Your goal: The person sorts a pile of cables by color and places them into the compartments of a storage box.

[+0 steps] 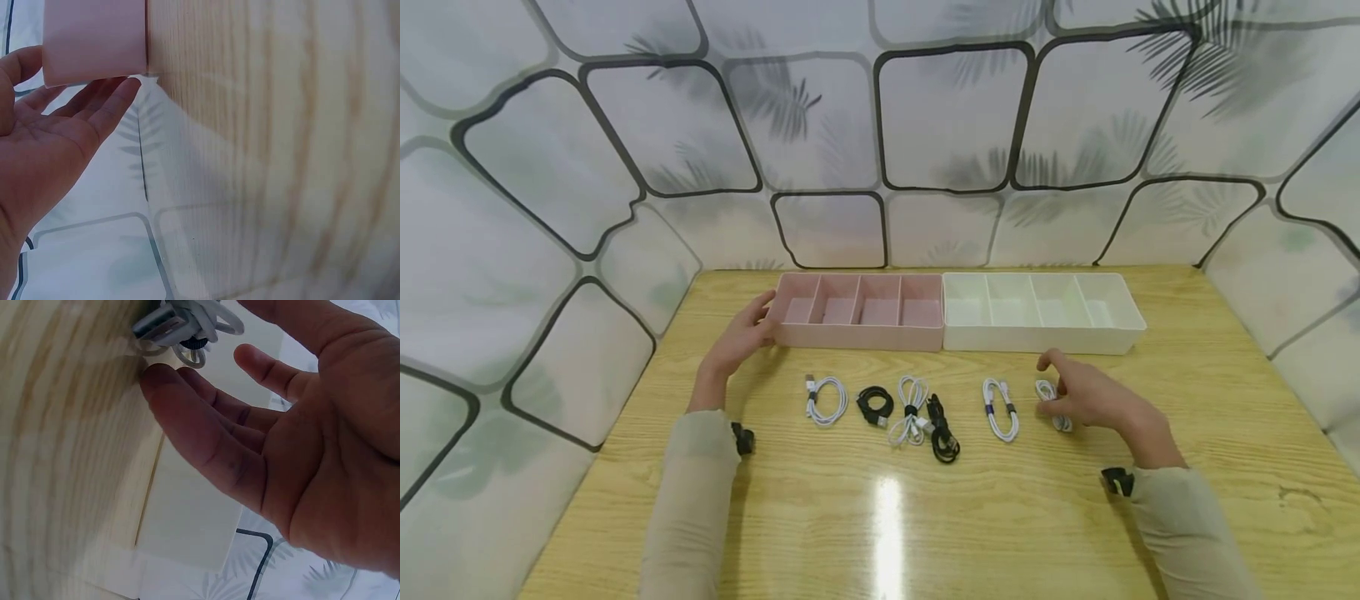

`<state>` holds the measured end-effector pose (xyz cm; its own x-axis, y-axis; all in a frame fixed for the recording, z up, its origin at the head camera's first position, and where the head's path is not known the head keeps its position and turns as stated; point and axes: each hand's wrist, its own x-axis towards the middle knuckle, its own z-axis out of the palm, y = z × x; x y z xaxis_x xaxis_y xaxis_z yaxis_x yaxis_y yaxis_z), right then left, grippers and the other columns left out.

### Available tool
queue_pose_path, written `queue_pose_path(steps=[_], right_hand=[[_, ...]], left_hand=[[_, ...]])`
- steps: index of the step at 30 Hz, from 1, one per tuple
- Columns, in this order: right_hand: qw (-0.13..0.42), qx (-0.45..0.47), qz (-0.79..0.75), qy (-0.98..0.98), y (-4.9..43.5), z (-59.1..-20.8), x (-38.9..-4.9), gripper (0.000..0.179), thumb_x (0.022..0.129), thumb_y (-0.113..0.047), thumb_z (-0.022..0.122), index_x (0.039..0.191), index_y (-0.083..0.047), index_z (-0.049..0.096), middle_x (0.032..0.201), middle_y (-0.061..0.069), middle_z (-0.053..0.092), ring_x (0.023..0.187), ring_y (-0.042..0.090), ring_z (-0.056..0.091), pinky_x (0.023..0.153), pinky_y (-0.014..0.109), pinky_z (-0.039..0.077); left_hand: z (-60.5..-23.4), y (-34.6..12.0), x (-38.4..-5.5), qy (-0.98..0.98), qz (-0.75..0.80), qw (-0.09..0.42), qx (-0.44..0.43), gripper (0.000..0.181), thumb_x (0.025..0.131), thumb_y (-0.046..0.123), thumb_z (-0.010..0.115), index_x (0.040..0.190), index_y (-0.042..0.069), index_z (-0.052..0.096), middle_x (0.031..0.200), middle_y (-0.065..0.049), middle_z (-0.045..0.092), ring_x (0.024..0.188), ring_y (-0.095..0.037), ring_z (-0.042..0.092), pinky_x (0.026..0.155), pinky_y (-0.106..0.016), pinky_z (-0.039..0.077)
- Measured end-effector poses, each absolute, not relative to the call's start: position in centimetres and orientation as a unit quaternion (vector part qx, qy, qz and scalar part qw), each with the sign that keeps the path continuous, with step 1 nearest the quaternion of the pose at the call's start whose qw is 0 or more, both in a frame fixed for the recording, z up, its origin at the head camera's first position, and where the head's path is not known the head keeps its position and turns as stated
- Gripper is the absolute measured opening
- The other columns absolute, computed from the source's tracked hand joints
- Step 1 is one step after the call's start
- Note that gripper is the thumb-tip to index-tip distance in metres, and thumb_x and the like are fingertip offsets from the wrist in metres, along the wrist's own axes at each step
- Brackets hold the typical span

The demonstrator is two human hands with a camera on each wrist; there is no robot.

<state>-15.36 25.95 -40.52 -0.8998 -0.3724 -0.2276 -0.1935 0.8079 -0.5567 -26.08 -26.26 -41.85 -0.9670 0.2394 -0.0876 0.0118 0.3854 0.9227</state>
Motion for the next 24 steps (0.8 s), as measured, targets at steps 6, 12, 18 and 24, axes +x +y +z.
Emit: queue_pose_path(steps=[6, 12, 18, 24], right_hand=[[0.158, -0.166, -0.269, 0.935, 25.85, -41.13, -15.27, 0.051, 0.087, -0.009, 0.073, 0.127, 0.001, 0.043, 0.076, 0.005, 0.059, 0.060, 0.015, 0.049, 0.057, 0.031, 0.043], [0.153, -0.166, -0.262, 0.938, 25.71, -41.29, -15.33, 0.054, 0.085, -0.004, 0.071, 0.131, 0.003, 0.043, 0.076, 0.005, 0.057, 0.061, 0.016, 0.047, 0.056, 0.031, 0.041], [0.149, -0.161, -0.264, 0.939, 25.73, -41.20, -15.36, 0.057, 0.085, -0.002, 0.069, 0.135, 0.003, 0.042, 0.076, 0.006, 0.056, 0.060, 0.016, 0.045, 0.055, 0.031, 0.040], [0.146, -0.142, -0.282, 0.937, 25.98, -41.11, -15.60, 0.058, 0.085, -0.001, 0.067, 0.136, 0.002, 0.040, 0.087, 0.013, 0.062, 0.064, 0.018, 0.052, 0.057, 0.031, 0.044]], left_hand=[[-42.03, -26.30, -26.00, 0.827, 0.546, 0.105, 0.077, 0.064, 0.101, 0.009, 0.042, 0.160, 0.006, 0.015, 0.154, -0.031, 0.030, 0.131, -0.041, 0.043, 0.101, -0.052, 0.044], [-42.20, -26.38, -26.05, 0.828, 0.545, 0.102, 0.083, 0.063, 0.102, 0.010, 0.042, 0.159, 0.006, 0.015, 0.154, -0.030, 0.031, 0.129, -0.040, 0.044, 0.098, -0.048, 0.046], [-42.31, -26.36, -26.03, 0.826, 0.548, 0.102, 0.081, 0.063, 0.103, 0.010, 0.041, 0.160, 0.007, 0.015, 0.155, -0.030, 0.030, 0.130, -0.041, 0.043, 0.099, -0.050, 0.045], [-42.26, -26.34, -26.01, 0.818, 0.558, 0.107, 0.084, 0.062, 0.104, 0.010, 0.039, 0.160, 0.008, 0.012, 0.156, -0.031, 0.027, 0.132, -0.041, 0.040, 0.102, -0.053, 0.043]])
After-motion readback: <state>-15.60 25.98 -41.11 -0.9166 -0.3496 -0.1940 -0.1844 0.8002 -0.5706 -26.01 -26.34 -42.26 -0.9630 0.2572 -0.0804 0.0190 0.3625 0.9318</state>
